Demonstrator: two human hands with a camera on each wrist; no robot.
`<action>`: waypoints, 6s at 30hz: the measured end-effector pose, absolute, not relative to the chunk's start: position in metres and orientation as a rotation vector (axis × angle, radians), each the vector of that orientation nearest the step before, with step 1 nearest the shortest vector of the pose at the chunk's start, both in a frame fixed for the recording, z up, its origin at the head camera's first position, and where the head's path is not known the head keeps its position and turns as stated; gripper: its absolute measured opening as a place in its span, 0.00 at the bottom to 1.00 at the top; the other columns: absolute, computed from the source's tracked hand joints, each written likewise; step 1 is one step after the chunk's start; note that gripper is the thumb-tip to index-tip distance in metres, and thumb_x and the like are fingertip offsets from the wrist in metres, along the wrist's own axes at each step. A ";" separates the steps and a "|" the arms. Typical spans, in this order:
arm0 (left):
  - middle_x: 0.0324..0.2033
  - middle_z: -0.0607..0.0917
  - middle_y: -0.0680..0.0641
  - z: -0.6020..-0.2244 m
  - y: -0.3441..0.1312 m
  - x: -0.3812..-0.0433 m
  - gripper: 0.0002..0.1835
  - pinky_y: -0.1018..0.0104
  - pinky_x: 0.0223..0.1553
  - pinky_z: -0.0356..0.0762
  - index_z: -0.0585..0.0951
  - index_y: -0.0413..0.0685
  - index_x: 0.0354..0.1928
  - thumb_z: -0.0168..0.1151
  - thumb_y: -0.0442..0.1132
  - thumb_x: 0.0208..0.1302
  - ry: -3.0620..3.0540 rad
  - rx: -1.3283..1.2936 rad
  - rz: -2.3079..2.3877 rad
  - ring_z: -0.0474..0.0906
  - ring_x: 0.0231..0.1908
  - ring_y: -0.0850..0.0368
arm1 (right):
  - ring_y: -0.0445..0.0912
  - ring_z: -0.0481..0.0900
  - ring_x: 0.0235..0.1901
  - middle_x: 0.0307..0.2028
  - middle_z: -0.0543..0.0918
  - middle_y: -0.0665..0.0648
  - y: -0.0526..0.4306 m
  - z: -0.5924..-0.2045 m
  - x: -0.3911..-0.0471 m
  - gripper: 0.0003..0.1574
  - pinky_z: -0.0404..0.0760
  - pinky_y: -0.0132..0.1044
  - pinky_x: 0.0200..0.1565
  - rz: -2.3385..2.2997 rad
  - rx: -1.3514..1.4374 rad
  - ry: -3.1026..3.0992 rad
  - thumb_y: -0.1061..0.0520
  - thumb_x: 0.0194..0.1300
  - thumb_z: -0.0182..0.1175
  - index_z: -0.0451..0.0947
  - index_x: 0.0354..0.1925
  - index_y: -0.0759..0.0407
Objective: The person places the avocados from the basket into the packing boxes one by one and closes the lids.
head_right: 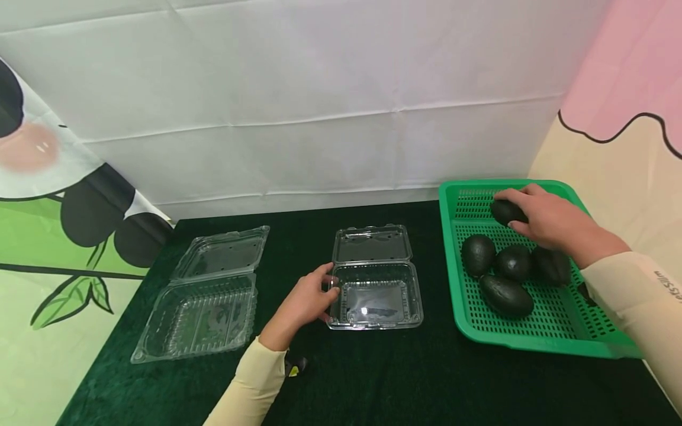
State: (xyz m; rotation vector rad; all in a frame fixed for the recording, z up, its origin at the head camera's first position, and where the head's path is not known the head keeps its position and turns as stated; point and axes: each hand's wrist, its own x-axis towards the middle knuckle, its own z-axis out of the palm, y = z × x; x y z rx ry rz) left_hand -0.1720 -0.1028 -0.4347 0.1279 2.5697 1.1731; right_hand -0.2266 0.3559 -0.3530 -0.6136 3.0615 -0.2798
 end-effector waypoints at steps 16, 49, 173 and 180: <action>0.62 0.81 0.38 -0.434 -0.101 -0.172 0.35 0.62 0.29 0.80 0.60 0.38 0.78 0.60 0.36 0.73 2.588 0.121 1.149 0.82 0.25 0.58 | 0.56 0.80 0.34 0.61 0.70 0.73 0.310 -0.333 -0.214 0.37 0.78 0.53 0.34 -0.338 -0.724 3.076 0.62 0.69 0.65 0.66 0.73 0.56; 0.62 0.80 0.37 -0.431 -0.100 -0.172 0.36 0.62 0.27 0.81 0.61 0.39 0.78 0.60 0.35 0.73 2.581 0.079 1.150 0.82 0.24 0.57 | 0.57 0.78 0.46 0.61 0.73 0.65 0.237 -0.335 -0.209 0.39 0.81 0.52 0.44 -0.399 -0.999 3.043 0.64 0.66 0.69 0.71 0.72 0.51; 0.59 0.81 0.36 -0.431 -0.101 -0.170 0.36 0.61 0.26 0.84 0.58 0.40 0.79 0.59 0.34 0.73 2.527 0.076 1.181 0.85 0.28 0.54 | 0.57 0.80 0.54 0.59 0.76 0.60 0.164 -0.359 -0.189 0.31 0.80 0.59 0.53 -0.144 -1.141 2.694 0.57 0.65 0.72 0.79 0.64 0.46; 0.58 0.82 0.36 -0.431 -0.101 -0.170 0.36 0.61 0.26 0.84 0.58 0.39 0.79 0.58 0.34 0.74 2.524 0.079 1.191 0.85 0.29 0.54 | 0.55 0.80 0.50 0.59 0.76 0.59 0.182 -0.346 -0.190 0.31 0.83 0.54 0.47 -0.192 -1.138 2.794 0.57 0.64 0.72 0.79 0.64 0.46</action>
